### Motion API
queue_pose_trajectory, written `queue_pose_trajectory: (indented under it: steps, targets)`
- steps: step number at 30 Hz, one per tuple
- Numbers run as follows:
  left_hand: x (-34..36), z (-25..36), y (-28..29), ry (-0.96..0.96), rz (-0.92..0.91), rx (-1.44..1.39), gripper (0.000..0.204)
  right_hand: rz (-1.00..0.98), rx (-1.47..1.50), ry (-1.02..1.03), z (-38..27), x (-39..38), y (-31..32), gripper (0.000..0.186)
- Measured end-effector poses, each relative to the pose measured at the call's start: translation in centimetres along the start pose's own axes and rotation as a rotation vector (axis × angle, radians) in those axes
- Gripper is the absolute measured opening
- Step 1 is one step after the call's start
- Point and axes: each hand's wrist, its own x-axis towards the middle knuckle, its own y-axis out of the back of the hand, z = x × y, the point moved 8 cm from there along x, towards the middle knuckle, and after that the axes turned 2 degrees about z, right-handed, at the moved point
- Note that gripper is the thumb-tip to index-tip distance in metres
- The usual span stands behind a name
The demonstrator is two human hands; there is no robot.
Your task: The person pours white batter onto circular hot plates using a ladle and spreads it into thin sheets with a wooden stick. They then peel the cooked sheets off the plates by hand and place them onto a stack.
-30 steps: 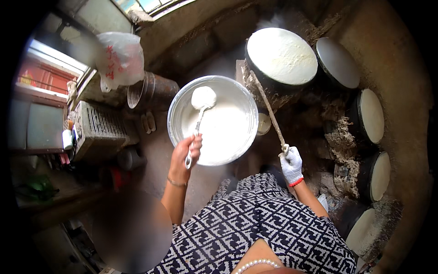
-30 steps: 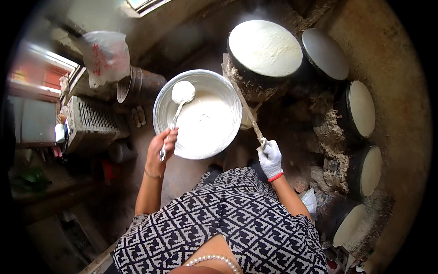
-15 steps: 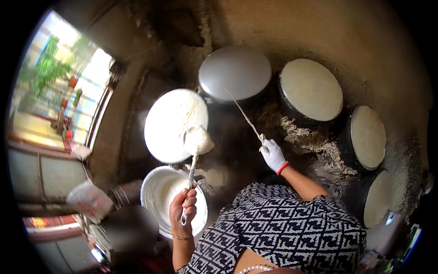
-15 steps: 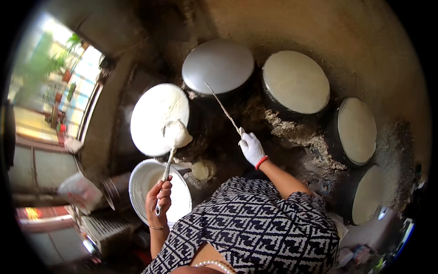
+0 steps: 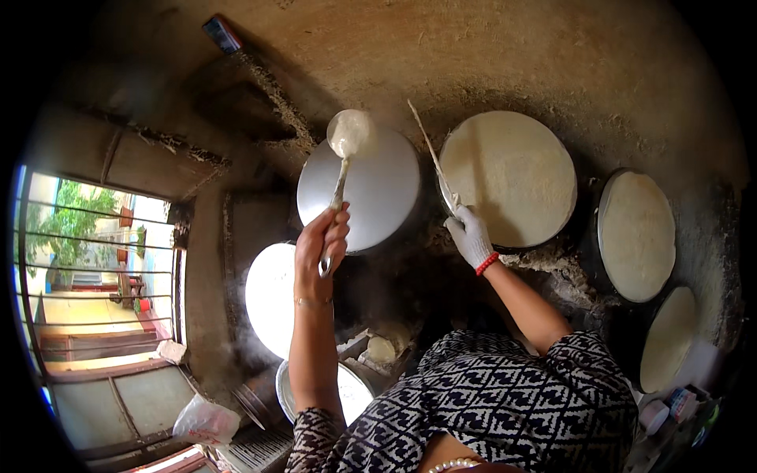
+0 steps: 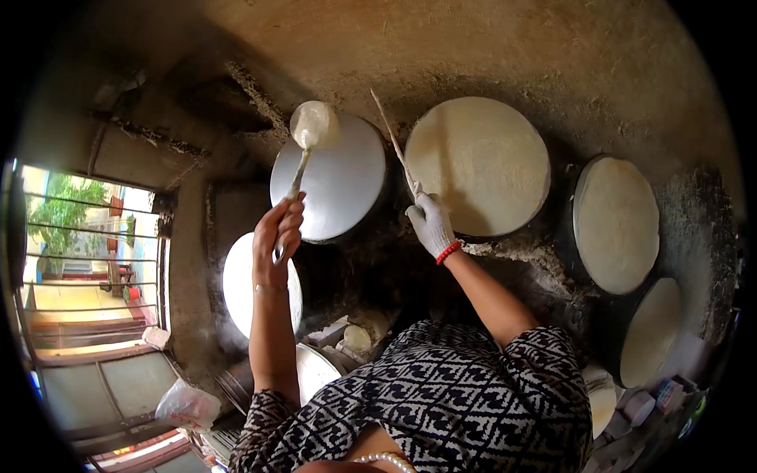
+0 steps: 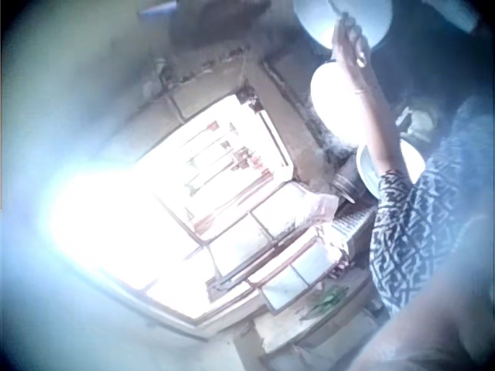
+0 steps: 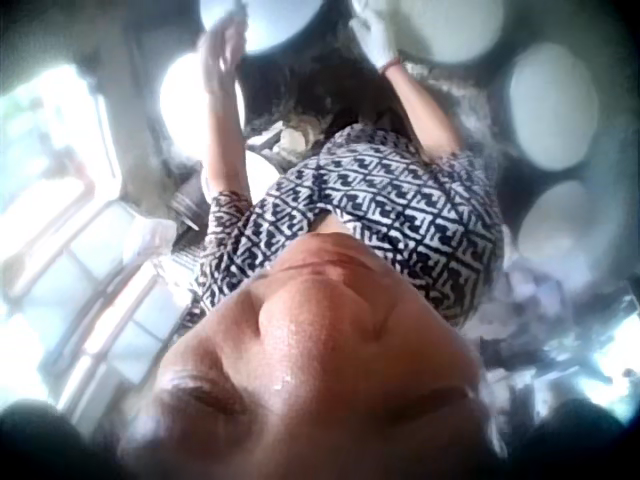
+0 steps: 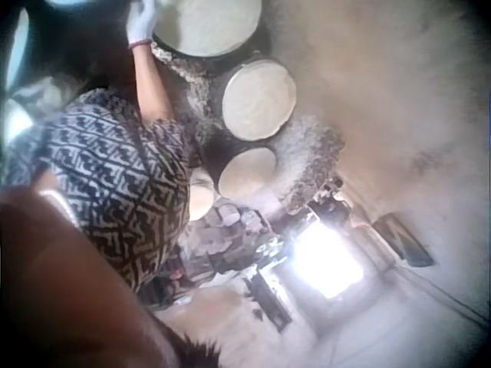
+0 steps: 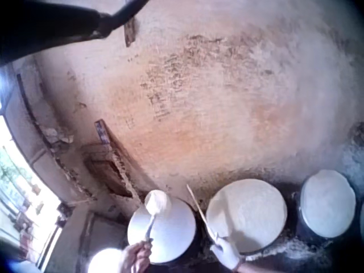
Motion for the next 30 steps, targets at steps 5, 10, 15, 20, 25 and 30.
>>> queue_pose_trajectory:
  steps: [5, 10, 15, 20, 25, 30]
  targets:
    - [9.0, 1.9, 4.3, -0.227, 0.305, 0.79, 0.021, -0.063, -0.234, 0.115, 0.0, -0.1, -0.2, 0.008]
    - [11.1, 2.5, 5.1, -0.25, 0.277, 1.121, 0.022, -0.059, -0.297, 0.177, -2.7, 2.2, -4.6, 0.016]
    - [11.0, 6.4, 6.6, -0.708, 0.29, 1.772, 0.017, -0.086, -0.464, 0.189, -4.4, 2.3, -7.3, 0.02]
    - [7.1, 7.9, 3.4, -0.864, 0.456, 2.196, 0.017, -0.179, -0.538, 0.07, -4.1, 0.5, -9.4, 0.028]
    - [0.8, 18.1, 0.4, -1.074, 0.466, 1.381, 0.011, 0.065, -0.109, -0.04, -1.9, -1.3, -9.8, 0.031]
    - [1.4, 16.1, 6.4, -0.457, 0.204, 0.938, 0.02, 0.012, -0.21, -0.032, -4.5, 3.8, -16.8, 0.024]
